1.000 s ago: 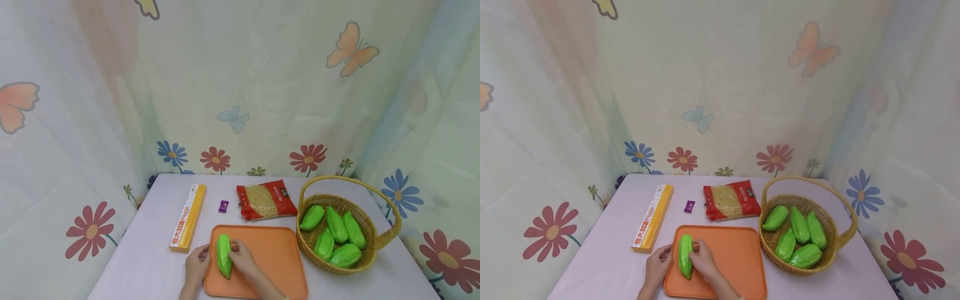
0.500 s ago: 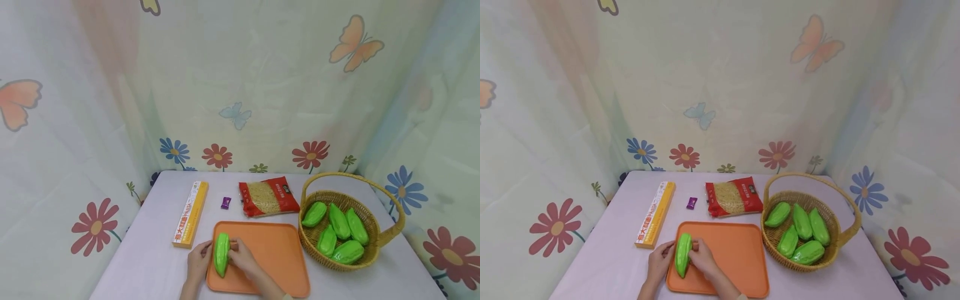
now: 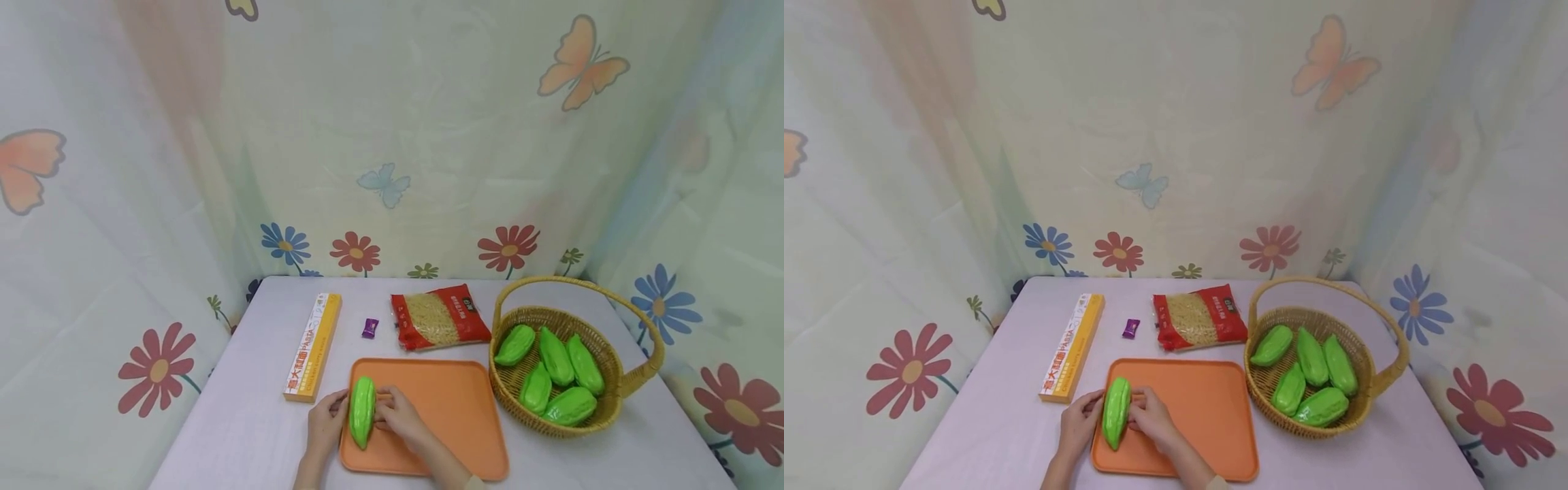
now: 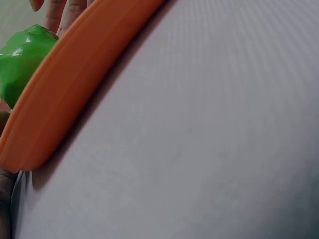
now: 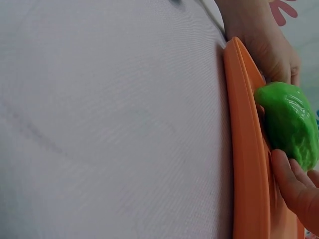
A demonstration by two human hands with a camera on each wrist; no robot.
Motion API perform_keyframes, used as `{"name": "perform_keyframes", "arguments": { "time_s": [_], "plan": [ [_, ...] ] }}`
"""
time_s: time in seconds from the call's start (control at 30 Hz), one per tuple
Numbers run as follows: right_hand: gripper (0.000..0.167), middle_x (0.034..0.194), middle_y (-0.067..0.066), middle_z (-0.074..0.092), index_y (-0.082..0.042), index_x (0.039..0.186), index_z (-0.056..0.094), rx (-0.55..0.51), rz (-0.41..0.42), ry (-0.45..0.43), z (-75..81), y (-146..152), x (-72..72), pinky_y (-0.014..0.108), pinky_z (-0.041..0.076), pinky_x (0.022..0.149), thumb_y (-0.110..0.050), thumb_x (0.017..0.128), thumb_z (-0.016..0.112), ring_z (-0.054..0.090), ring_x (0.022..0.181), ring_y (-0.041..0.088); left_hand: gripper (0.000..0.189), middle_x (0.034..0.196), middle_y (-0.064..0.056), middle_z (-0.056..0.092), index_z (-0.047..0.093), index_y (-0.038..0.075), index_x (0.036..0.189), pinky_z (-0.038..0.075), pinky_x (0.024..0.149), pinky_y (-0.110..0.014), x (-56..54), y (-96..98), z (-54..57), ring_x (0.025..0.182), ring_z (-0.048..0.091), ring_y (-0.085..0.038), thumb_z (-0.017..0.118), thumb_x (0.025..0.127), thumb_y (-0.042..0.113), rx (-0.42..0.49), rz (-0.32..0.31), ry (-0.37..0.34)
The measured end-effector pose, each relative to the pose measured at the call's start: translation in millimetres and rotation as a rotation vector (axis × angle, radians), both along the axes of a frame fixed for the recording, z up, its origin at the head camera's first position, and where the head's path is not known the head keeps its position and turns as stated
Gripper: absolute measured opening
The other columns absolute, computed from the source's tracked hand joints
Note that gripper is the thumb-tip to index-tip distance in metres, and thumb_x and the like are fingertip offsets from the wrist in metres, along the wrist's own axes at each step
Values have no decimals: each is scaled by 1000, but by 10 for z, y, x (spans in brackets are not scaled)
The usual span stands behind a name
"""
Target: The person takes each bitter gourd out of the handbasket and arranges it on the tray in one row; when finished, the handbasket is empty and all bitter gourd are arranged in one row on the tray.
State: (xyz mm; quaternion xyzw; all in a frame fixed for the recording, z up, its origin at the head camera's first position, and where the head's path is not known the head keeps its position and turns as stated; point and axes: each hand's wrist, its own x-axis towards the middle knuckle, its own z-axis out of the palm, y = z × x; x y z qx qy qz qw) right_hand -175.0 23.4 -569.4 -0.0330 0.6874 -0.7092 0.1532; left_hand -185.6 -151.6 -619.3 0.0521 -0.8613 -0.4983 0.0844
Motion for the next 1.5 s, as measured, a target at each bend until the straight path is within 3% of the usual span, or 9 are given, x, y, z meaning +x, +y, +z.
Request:
{"name": "perform_keyframes", "arguments": {
  "time_s": [0.3, 0.6, 0.83, 1.17, 1.33, 1.5],
  "plan": [
    [41, 93, 15, 59, 10, 125, 34, -27, 55, -35, -30, -23, 10, 39, 54, 68, -1, 88, 47, 60, 75, 23, 21, 95, -2, 66, 66, 9, 107, 51, 64, -19, 17, -21, 3, 75, 60, -9, 60, 87, 7, 41, -23, 29],
    [44, 102, 25, 56, 12, 126, 34, 12, -18, -7, 10, 92, -33, 42, 54, 69, 2, 86, 47, 61, 78, 30, 21, 92, 0, 66, 66, 10, 107, 51, 63, -19, 21, -6, -10, 74, 59, -8, 61, 87, 10, 39, -24, 9],
    [41, 107, 28, 54, 12, 126, 37, 72, -51, 96, 274, 291, -79, 38, 54, 72, 0, 88, 45, 61, 83, 29, 21, 90, 1, 66, 66, 10, 107, 51, 62, -20, 25, -12, -33, 73, 59, -9, 62, 86, 10, 36, -21, -13],
    [34, 107, 22, 55, 7, 124, 42, 29, -159, 190, 743, 771, -155, 37, 53, 78, 2, 91, 45, 58, 92, 37, 25, 95, 1, 65, 64, 12, 111, 51, 65, -20, -12, -53, -36, 77, 58, -9, 61, 86, 10, 40, -61, -13],
    [31, 108, 22, 55, 3, 124, 45, 42, -229, 197, 860, 1003, -139, 34, 53, 77, 1, 93, 45, 58, 95, 39, 28, 104, 2, 63, 62, 16, 115, 50, 68, -20, -46, -101, -33, 82, 57, -9, 60, 88, 15, 35, -125, -39],
    [31, 109, 22, 54, 1, 124, 46, 64, -261, 188, 892, 1147, -90, 34, 52, 78, 0, 94, 45, 58, 97, 38, 26, 111, 0, 61, 62, 18, 115, 50, 72, -23, -86, -142, -7, 91, 57, -13, 59, 89, 15, -13, -189, -3]
  ]
}}
